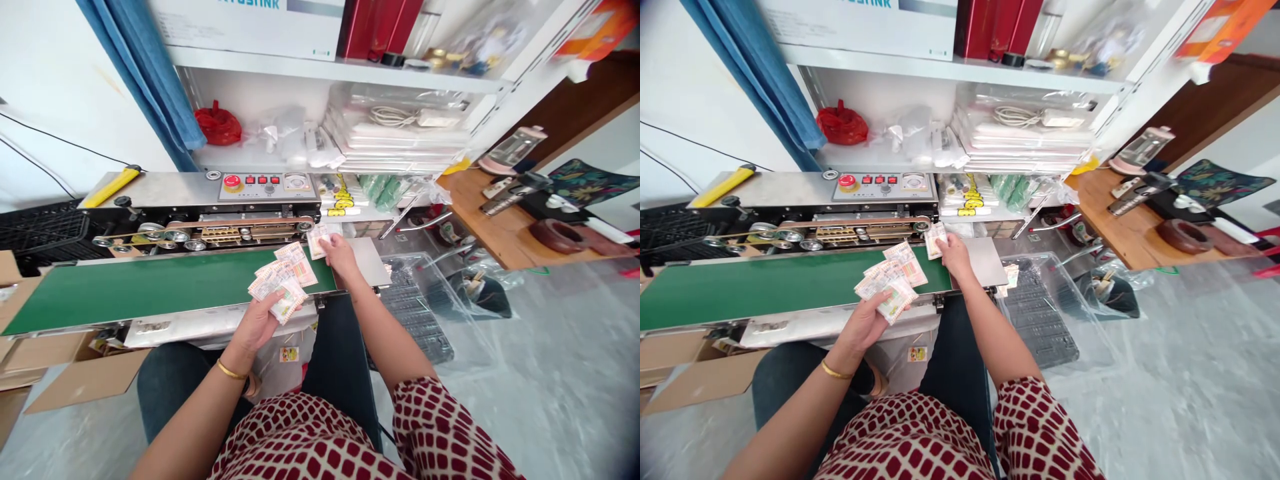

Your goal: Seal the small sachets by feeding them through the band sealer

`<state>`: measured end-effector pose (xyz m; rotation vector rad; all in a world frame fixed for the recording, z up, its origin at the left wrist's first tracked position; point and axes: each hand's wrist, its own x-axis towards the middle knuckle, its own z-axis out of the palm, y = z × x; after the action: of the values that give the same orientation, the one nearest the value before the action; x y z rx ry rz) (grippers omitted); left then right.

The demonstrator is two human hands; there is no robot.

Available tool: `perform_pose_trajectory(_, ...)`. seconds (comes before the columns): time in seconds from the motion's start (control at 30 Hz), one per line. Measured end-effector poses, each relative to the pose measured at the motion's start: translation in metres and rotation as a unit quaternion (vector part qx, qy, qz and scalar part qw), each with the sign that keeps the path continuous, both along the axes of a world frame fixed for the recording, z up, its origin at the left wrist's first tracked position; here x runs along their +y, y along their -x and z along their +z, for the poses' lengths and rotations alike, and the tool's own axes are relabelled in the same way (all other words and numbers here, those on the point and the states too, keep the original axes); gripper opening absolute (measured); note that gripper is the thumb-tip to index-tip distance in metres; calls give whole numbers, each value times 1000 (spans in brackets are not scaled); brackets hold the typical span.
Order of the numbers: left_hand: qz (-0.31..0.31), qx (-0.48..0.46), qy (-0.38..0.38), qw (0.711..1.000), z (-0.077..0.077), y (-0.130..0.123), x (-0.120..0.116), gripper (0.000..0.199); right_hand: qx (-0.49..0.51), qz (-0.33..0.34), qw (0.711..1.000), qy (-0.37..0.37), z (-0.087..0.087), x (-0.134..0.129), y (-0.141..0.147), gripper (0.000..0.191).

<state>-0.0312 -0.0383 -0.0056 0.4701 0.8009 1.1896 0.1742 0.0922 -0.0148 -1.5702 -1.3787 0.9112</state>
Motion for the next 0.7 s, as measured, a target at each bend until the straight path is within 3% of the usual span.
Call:
perform_pose_trajectory(0.07,-3,1,1,1000,1,0,0,54,-89,-20,993,-72,9,-10,7,31)
perform_pose_trajectory(0.13,-12,-2,-6,1000,0,1,1,54,-94,-19,988,-122,21,-29,13,37)
perform_pose_trajectory(0.17,-17,-4,-11,1000,0,1,2,53,-61,13,990,-123,26,-40,15,40)
perform_pose_trajectory(0.27,-28,-8,-18,999,0,-2,4,56,61,194,978,-47,33,-66,20,38)
perform_pose_trajectory(0.33,-36,-11,-16,999,1,-4,4,58,112,235,966,3,30,-72,18,35)
perform_pose_trajectory(0.5,-69,-15,-26,997,12,-5,0,50,199,57,976,66,14,-42,-7,35)
perform_pose_trajectory(0.7,-70,14,-19,997,12,-1,-2,53,130,67,986,85,2,1,-12,24)
